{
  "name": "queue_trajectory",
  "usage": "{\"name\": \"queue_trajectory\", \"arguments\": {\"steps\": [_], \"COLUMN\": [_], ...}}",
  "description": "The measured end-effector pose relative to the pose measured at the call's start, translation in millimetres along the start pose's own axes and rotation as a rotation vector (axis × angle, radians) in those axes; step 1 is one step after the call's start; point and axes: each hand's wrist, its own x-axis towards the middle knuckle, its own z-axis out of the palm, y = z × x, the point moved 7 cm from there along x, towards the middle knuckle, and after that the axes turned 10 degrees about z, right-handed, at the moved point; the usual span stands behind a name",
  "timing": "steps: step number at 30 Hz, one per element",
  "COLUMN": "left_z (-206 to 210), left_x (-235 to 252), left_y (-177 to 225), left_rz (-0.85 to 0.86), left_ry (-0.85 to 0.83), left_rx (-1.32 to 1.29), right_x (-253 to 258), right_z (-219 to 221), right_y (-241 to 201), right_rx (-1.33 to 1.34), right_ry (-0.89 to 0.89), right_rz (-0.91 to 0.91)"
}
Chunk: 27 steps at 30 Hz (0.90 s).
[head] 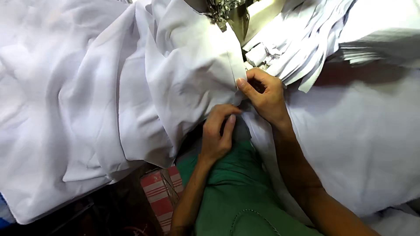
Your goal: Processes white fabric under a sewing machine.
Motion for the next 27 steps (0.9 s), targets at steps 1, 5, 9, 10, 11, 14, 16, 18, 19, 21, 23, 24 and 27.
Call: {"name": "queue_trajectory", "arguments": {"steps": [1, 5, 9, 10, 11, 14, 16, 18, 19, 21, 23, 24, 27], "left_z": [13.6, 63.0, 69.3, 68.3, 67.5, 66.8, 67.0, 66.2, 66.0, 66.5, 68.0, 68.6, 68.4], "left_x": [-23.2, -74.1, -45.9, -38.6, -33.3, -29.0, -31.2, -34.1, -35.6, -36.3, -35.0, -34.8, -35.8], "left_y": [-17.8, -66.5, -52.0, -47.5, -45.2, -46.8, -47.9, -48.0, -48.7, -52.6, -58.6, -59.3, -60.1], "left_rz": [-0.187, -0.637, -0.565, -0.549, -0.546, -0.556, -0.565, -0.590, -0.612, -0.642, -0.642, -0.640, -0.649], "left_ry": [-0.035, -0.041, 0.141, 0.190, 0.240, 0.363, 0.370, 0.370, 0.372, 0.393, 0.432, 0.437, 0.444], "left_rx": [-0.198, -0.799, -0.955, -0.968, -0.962, -0.916, -0.917, -0.906, -0.906, -0.900, -0.915, -0.914, -0.886], "right_x": [-7.5, -37.2, -52.5, -55.2, -57.5, -68.2, -82.6, -94.9, -98.7, -103.8, -108.4, -109.8, -110.5], "right_z": [-2.1, -8.7, -12.6, -12.8, -12.8, -11.7, -11.4, -11.5, -11.4, -10.8, -10.6, -10.7, -10.7], "right_y": [2.3, 5.3, 4.8, 4.5, 4.6, 9.7, 13.1, 16.1, 17.9, 22.3, 27.4, 29.5, 32.6], "right_rx": [-0.015, 0.029, 0.105, 0.110, 0.107, 0.078, 0.029, -0.018, -0.034, -0.046, -0.044, -0.039, -0.041], "right_ry": [-0.007, -0.020, 0.017, 0.029, 0.042, 0.079, 0.113, 0.154, 0.175, 0.199, 0.211, 0.213, 0.213], "right_rz": [0.017, 0.094, 0.105, 0.098, 0.094, 0.103, 0.102, 0.110, 0.111, 0.111, 0.120, 0.124, 0.115]}}
